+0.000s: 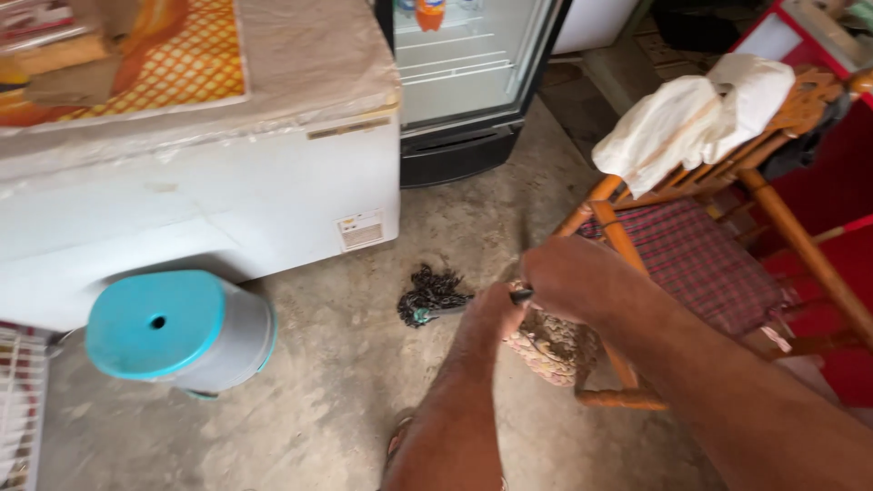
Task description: Cleaning debris from the floor using a stick and cloth.
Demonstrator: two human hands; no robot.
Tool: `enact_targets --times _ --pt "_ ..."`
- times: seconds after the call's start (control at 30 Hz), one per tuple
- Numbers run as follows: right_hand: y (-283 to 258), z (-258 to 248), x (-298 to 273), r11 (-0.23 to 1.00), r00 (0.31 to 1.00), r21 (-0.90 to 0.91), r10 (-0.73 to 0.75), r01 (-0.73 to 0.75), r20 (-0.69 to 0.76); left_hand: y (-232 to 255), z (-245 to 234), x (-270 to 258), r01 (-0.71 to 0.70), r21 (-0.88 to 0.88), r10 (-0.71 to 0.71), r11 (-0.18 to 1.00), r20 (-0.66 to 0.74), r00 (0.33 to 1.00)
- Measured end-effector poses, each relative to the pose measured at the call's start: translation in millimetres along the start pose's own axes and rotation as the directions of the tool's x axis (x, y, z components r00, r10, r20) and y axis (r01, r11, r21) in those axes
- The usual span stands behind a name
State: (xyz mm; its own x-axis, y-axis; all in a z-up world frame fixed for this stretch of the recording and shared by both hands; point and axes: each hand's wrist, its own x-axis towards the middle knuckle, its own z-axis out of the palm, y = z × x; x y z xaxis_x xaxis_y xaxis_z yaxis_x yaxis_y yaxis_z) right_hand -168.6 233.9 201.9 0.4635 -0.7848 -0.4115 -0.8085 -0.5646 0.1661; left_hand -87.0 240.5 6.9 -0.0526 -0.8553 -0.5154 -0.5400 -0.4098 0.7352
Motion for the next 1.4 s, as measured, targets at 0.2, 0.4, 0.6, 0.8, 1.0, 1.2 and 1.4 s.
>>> enact_targets --times 0.2,0.4,0.6,0.8,1.0,1.2,1.4 --pt "-67.1 -17.1 -13.2 0.981 0.981 0.003 -0.193 0.193 0.033 -62.2 -33.4 -63.5 0.091 -0.005 -0.090 0.996 -0.223 0.971" --pt "-93.5 75.7 -43.3 0.959 0.959 -0.007 -0.284 0.284 -0.010 -168.0 50.0 -52.6 0.053 0.054 -0.021 0.997 -0.472 0.882" --pt "-33.1 58.2 -113.4 0.957 0.977 -0.240 -0.189 0.162 -0.095 -80.5 109.4 -27.0 -0.127 0.032 0.126 0.991 -0.517 0.847" --pt "-19.4 80.4 -154.3 0.983 0.999 -0.183 -0.003 -0.007 -0.053 -6.1 115.2 -65.7 -0.162 -0.010 0.160 0.987 -0.120 0.980" --pt "-49.2 78.0 -175.9 0.997 0.997 -0.032 0.066 -0.067 -0.033 -40.4 110.5 -103.7 -0.134 0.095 0.134 0.986 0.000 0.991" --pt "-143.4 90.3 -165.4 0.998 0.995 -0.015 -0.067 0.066 -0.068 -146.3 50.1 -174.4 -0.071 0.132 0.085 0.989 -0.104 0.991" --pt "-223.2 99.2 -180.8 0.987 0.987 -0.015 -0.163 0.162 -0.019 -232.4 70.4 -182.3 0.097 -0.378 -0.213 0.921 -0.280 0.936"
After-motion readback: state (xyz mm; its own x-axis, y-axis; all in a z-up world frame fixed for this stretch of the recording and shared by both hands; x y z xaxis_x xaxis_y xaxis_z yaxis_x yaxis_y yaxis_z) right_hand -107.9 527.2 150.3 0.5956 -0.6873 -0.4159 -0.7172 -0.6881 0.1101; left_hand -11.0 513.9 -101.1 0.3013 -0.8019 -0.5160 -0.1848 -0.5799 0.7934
